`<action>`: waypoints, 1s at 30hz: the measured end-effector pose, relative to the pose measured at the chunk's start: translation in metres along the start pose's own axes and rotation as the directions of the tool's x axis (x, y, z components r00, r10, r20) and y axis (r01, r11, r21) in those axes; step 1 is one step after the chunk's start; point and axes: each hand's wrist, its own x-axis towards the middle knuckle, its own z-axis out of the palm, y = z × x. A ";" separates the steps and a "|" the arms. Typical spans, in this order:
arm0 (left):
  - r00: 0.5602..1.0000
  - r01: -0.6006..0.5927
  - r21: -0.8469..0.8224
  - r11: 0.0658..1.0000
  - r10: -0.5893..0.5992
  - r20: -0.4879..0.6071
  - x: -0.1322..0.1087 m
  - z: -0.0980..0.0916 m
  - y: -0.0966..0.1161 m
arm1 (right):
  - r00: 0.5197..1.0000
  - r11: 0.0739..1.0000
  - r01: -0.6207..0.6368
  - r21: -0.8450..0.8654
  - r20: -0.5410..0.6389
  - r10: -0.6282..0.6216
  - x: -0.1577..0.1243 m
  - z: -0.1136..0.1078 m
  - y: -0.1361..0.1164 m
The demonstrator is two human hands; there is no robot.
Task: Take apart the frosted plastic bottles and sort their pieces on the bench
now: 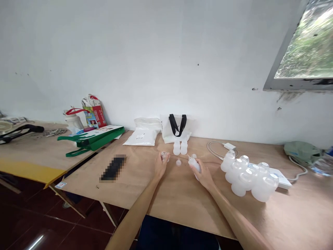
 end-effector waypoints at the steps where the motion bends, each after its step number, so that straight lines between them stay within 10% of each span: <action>1: 1.000 0.015 0.019 1.000 -0.015 0.004 -0.002 0.001 0.001 | 0.999 1.000 -0.011 0.025 -0.032 0.012 0.001 0.000 0.001; 8: 0.992 -0.097 0.029 0.995 0.094 0.080 -0.007 0.027 0.033 | 0.914 0.966 -0.096 0.240 -0.363 0.180 0.006 -0.006 0.006; 14: 0.884 -0.340 0.120 0.933 0.274 0.378 0.008 0.084 0.081 | 0.888 0.961 -0.102 0.256 -0.413 0.204 0.008 -0.011 0.009; 19: 0.851 -0.324 0.187 0.928 0.199 0.486 0.013 0.117 0.071 | 0.888 0.977 -0.081 0.199 -0.430 0.161 0.008 -0.010 0.011; 30: 0.932 -0.177 -0.127 0.976 0.208 0.297 -0.009 0.084 0.081 | 0.945 0.961 -0.084 0.265 -0.285 0.161 0.010 -0.004 0.010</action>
